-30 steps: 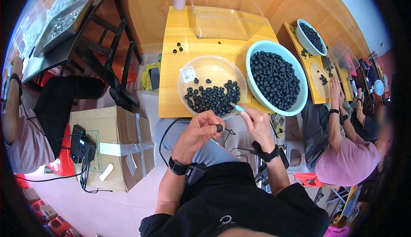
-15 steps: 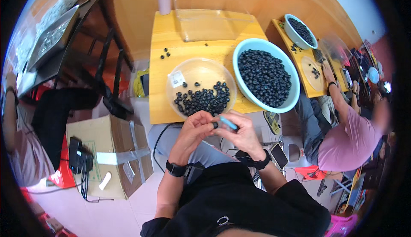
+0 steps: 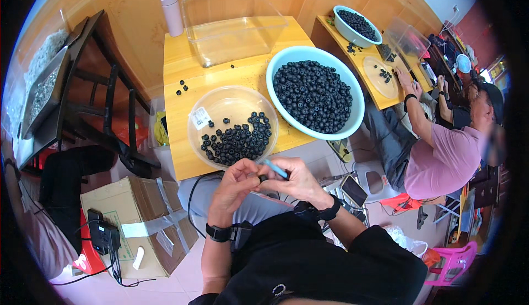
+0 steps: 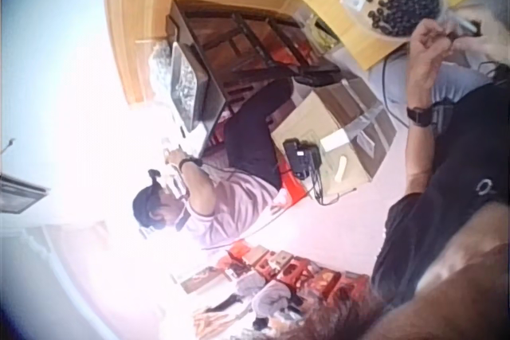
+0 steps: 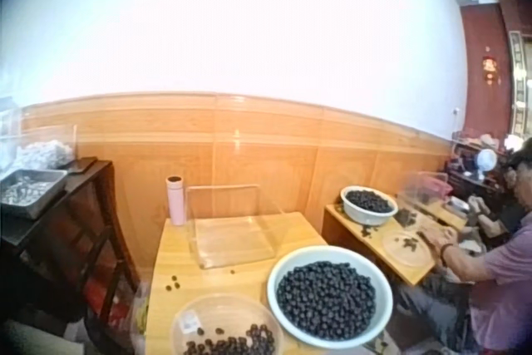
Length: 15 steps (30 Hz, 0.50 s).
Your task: Inspecting and cleaning small black plastic beads or balls using a hand scraper tool.
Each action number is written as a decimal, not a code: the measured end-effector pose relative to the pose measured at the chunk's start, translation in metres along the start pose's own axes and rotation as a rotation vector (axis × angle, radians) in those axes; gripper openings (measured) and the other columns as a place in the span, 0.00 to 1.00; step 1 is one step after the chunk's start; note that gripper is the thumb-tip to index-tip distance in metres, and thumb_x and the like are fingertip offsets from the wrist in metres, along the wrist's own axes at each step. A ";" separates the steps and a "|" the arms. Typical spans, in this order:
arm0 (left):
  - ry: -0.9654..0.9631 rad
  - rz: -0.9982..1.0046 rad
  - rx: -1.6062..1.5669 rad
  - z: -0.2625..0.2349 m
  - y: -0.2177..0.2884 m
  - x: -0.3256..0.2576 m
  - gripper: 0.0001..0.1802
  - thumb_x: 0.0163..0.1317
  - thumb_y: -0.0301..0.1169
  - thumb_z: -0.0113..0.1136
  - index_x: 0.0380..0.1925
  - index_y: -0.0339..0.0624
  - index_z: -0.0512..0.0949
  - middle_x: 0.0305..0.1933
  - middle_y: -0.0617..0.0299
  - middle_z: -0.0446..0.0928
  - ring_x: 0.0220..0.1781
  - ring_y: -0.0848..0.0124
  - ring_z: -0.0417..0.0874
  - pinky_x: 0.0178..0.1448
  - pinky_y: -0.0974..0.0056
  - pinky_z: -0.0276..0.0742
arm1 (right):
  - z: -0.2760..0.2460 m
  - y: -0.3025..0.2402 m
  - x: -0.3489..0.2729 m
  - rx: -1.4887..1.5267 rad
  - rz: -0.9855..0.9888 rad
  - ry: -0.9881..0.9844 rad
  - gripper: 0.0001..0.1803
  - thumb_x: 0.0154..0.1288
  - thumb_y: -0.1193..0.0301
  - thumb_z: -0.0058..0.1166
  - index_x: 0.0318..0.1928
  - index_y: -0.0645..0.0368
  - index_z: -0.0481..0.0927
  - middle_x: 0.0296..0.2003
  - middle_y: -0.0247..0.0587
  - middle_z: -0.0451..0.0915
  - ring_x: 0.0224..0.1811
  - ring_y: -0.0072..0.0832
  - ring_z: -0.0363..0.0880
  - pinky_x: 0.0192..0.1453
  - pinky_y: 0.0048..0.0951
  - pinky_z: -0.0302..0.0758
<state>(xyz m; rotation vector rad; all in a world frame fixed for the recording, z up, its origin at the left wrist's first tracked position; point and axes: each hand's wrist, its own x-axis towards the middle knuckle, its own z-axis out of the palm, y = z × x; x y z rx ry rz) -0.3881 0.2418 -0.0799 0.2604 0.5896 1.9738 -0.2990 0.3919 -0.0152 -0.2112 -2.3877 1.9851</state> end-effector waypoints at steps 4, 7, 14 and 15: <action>0.113 0.000 0.085 0.009 0.004 0.000 0.12 0.52 0.19 0.59 0.37 0.39 0.71 0.40 0.60 0.74 0.34 0.75 0.78 0.38 0.74 0.75 | -0.026 0.004 -0.007 -0.041 0.065 0.326 0.10 0.51 0.73 0.62 0.36 0.58 0.80 0.26 0.25 0.74 0.27 0.12 0.68 0.33 0.18 0.67; 0.131 0.003 0.111 0.007 0.004 -0.001 0.13 0.53 0.20 0.59 0.38 0.39 0.71 0.40 0.59 0.74 0.34 0.74 0.77 0.38 0.74 0.75 | -0.073 0.011 -0.005 -0.240 -0.078 0.673 0.08 0.50 0.76 0.59 0.34 0.59 0.81 0.25 0.26 0.74 0.27 0.12 0.68 0.32 0.17 0.66; 0.081 -0.019 0.207 -0.002 -0.003 -0.005 0.11 0.53 0.21 0.60 0.36 0.41 0.72 0.40 0.62 0.75 0.36 0.77 0.79 0.40 0.74 0.76 | -0.114 0.026 0.003 -0.779 -0.138 0.948 0.15 0.47 0.78 0.61 0.40 0.65 0.78 0.27 0.42 0.74 0.28 0.31 0.73 0.33 0.27 0.70; 0.096 -0.045 0.229 -0.001 -0.005 -0.007 0.11 0.53 0.21 0.60 0.36 0.41 0.72 0.40 0.61 0.75 0.35 0.76 0.78 0.40 0.73 0.76 | -0.103 0.025 0.003 -0.749 -0.172 0.888 0.15 0.48 0.78 0.60 0.39 0.65 0.78 0.26 0.42 0.73 0.28 0.31 0.73 0.32 0.28 0.69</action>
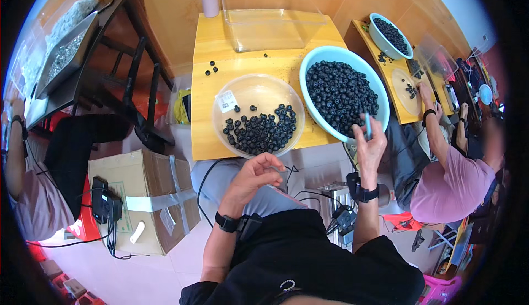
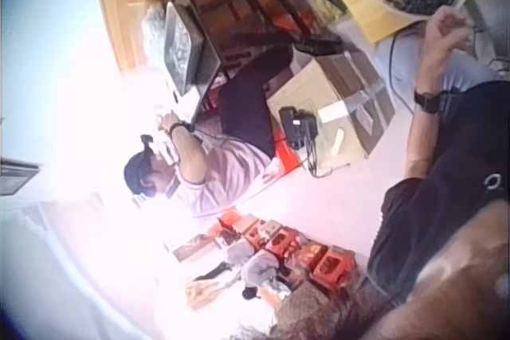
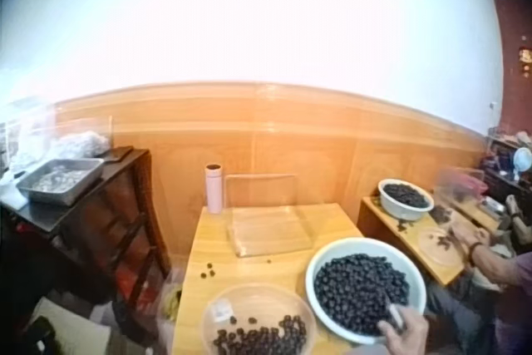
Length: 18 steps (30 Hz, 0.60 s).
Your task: Inspecting and cleaning small black plastic beads or balls using a hand scraper tool.
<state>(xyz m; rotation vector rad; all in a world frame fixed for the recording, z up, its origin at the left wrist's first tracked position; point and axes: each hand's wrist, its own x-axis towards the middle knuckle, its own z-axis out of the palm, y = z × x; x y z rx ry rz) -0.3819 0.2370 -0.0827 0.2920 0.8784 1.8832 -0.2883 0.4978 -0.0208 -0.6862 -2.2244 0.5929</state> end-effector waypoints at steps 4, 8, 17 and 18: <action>-0.013 -0.010 -0.001 -0.003 -0.004 -0.002 0.11 0.53 0.22 0.60 0.36 0.41 0.72 0.39 0.61 0.75 0.36 0.76 0.78 0.40 0.73 0.76 | 0.031 -0.035 -0.021 0.129 -0.163 -0.231 0.10 0.47 0.79 0.60 0.34 0.63 0.79 0.25 0.43 0.74 0.26 0.36 0.74 0.30 0.31 0.69; -0.022 0.013 0.009 -0.004 -0.005 -0.005 0.11 0.54 0.23 0.60 0.37 0.40 0.72 0.40 0.63 0.75 0.36 0.78 0.79 0.41 0.74 0.75 | 0.065 -0.050 -0.034 0.167 -0.172 -0.441 0.10 0.47 0.77 0.60 0.34 0.62 0.79 0.26 0.45 0.75 0.29 0.42 0.76 0.32 0.37 0.71; 0.043 0.024 -0.023 -0.004 -0.006 -0.010 0.09 0.54 0.23 0.59 0.36 0.41 0.72 0.38 0.60 0.75 0.35 0.76 0.79 0.38 0.74 0.76 | 0.101 -0.068 -0.035 -0.133 -0.268 -0.717 0.07 0.47 0.72 0.58 0.26 0.61 0.76 0.28 0.47 0.76 0.33 0.46 0.77 0.36 0.43 0.73; 0.048 0.020 -0.034 -0.005 -0.006 -0.010 0.09 0.55 0.23 0.59 0.36 0.41 0.72 0.38 0.60 0.75 0.35 0.76 0.79 0.38 0.74 0.75 | 0.105 -0.067 -0.036 -0.148 -0.272 -0.705 0.09 0.46 0.70 0.61 0.25 0.60 0.76 0.27 0.47 0.77 0.31 0.47 0.77 0.35 0.44 0.71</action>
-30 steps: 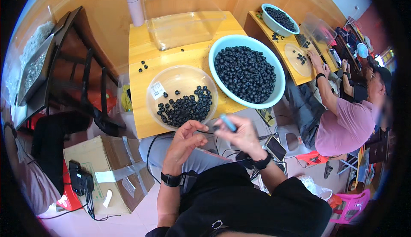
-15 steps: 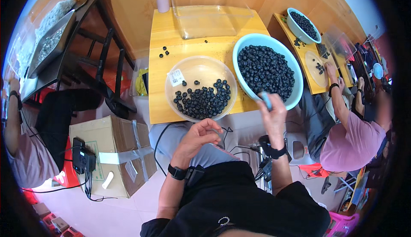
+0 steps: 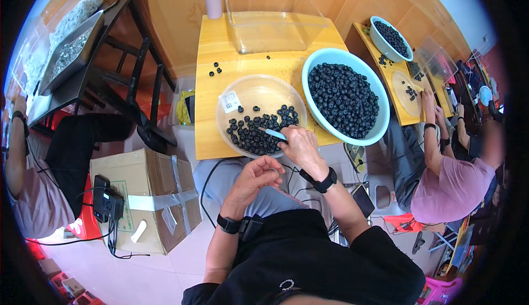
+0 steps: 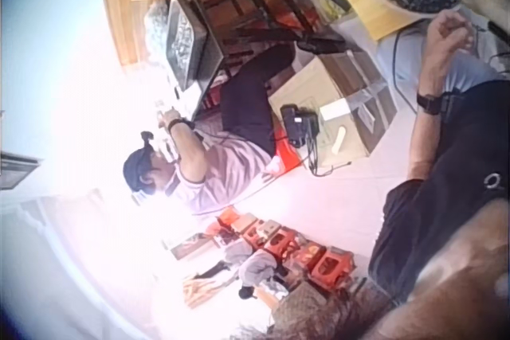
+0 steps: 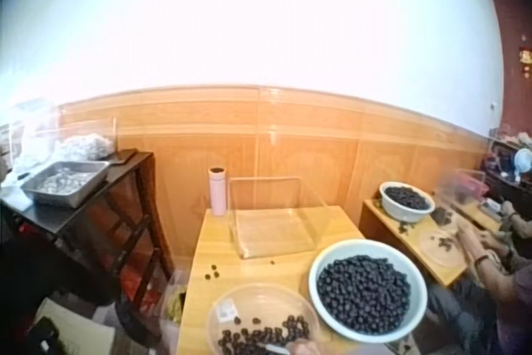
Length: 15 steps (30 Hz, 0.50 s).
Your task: Inspecting and cleaning small black plastic beads or balls using a hand scraper tool.
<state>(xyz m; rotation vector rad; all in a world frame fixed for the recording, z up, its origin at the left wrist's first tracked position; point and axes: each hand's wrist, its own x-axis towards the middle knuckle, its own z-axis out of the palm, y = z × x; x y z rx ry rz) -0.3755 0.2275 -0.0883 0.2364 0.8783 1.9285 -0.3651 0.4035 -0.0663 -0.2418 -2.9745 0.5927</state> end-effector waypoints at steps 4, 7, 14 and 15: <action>0.018 0.025 -0.012 -0.003 -0.001 0.001 0.07 0.56 0.24 0.57 0.35 0.40 0.72 0.37 0.60 0.76 0.34 0.76 0.79 0.38 0.74 0.76 | -0.005 0.005 0.000 0.053 0.015 0.030 0.09 0.44 0.71 0.62 0.27 0.60 0.78 0.27 0.47 0.77 0.31 0.46 0.77 0.34 0.42 0.71; 0.094 0.071 -0.035 -0.006 -0.003 0.000 0.07 0.58 0.25 0.56 0.37 0.40 0.72 0.36 0.61 0.77 0.33 0.76 0.79 0.38 0.74 0.76 | -0.015 0.002 -0.006 0.334 -0.034 0.110 0.10 0.45 0.74 0.60 0.32 0.62 0.79 0.28 0.44 0.78 0.30 0.38 0.79 0.32 0.35 0.72; 0.276 0.196 -0.104 0.019 0.011 0.008 0.11 0.58 0.24 0.57 0.41 0.40 0.72 0.36 0.62 0.78 0.38 0.76 0.79 0.43 0.71 0.77 | -0.027 -0.031 -0.033 0.866 0.005 0.223 0.13 0.47 0.81 0.60 0.36 0.60 0.74 0.29 0.32 0.77 0.22 0.15 0.70 0.25 0.19 0.66; 0.273 0.211 -0.121 0.021 0.010 0.009 0.11 0.58 0.24 0.57 0.41 0.40 0.72 0.37 0.62 0.78 0.39 0.75 0.79 0.44 0.71 0.77 | -0.026 -0.034 -0.036 0.867 0.003 0.222 0.13 0.47 0.81 0.60 0.36 0.60 0.74 0.29 0.32 0.77 0.22 0.15 0.70 0.25 0.19 0.66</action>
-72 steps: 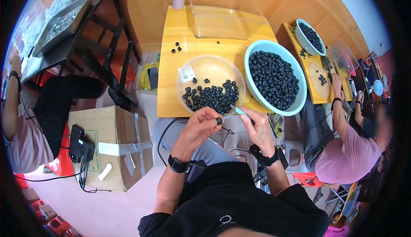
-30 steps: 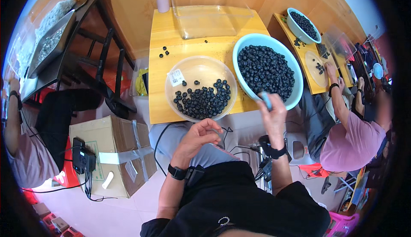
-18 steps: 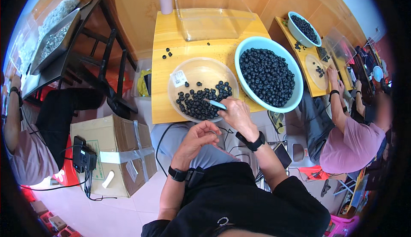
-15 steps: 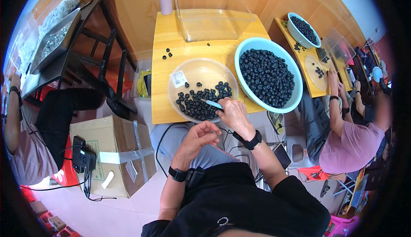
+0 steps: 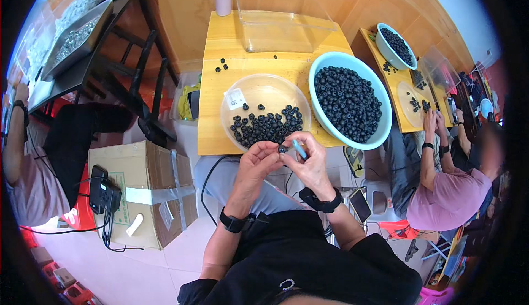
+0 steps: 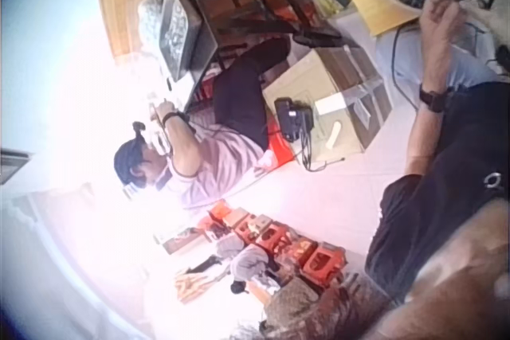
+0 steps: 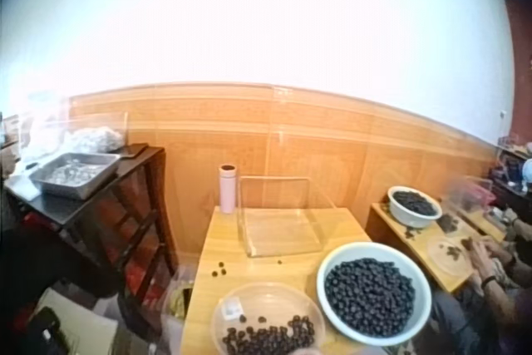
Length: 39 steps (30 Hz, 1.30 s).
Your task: Inspecting and cleaning small black plastic beads or balls using a hand scraper tool.
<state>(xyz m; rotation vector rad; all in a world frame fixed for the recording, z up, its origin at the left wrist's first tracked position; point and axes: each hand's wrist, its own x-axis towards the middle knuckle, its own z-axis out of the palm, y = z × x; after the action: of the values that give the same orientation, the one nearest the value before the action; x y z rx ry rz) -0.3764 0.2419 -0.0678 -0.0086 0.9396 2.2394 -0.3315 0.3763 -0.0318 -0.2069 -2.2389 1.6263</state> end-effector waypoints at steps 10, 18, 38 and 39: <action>-0.043 0.062 -0.157 -0.005 -0.009 0.000 0.09 0.57 0.22 0.56 0.39 0.41 0.74 0.38 0.64 0.77 0.40 0.74 0.79 0.46 0.69 0.76 | 0.017 0.002 -0.015 -0.185 -0.376 0.145 0.12 0.46 0.83 0.59 0.34 0.63 0.75 0.33 0.43 0.76 0.31 0.32 0.77 0.32 0.27 0.73; -0.116 0.036 -0.334 -0.008 -0.003 0.000 0.10 0.59 0.22 0.53 0.42 0.38 0.74 0.40 0.59 0.77 0.42 0.68 0.81 0.47 0.68 0.79 | -0.016 0.001 -0.016 -0.205 -0.245 0.064 0.10 0.53 0.77 0.55 0.37 0.66 0.76 0.31 0.45 0.74 0.31 0.34 0.75 0.35 0.28 0.71; -0.208 0.005 -0.299 -0.010 -0.008 0.004 0.10 0.58 0.23 0.56 0.40 0.36 0.73 0.40 0.56 0.76 0.39 0.74 0.78 0.43 0.74 0.77 | -0.027 -0.002 -0.015 -0.420 -0.268 -0.207 0.09 0.57 0.71 0.54 0.38 0.61 0.79 0.25 0.45 0.79 0.23 0.36 0.78 0.26 0.32 0.73; -0.222 0.003 -0.307 -0.011 -0.008 0.004 0.09 0.58 0.23 0.56 0.40 0.36 0.73 0.40 0.56 0.76 0.38 0.74 0.79 0.42 0.74 0.78 | -0.027 -0.001 -0.015 -0.419 -0.267 -0.207 0.09 0.57 0.71 0.54 0.38 0.61 0.79 0.25 0.45 0.79 0.23 0.36 0.78 0.26 0.32 0.73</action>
<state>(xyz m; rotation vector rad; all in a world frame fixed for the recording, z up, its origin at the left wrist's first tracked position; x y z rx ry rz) -0.3774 0.2419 -0.0822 0.1010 0.4743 2.3089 -0.3074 0.3954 -0.0261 0.1574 -2.6132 1.0728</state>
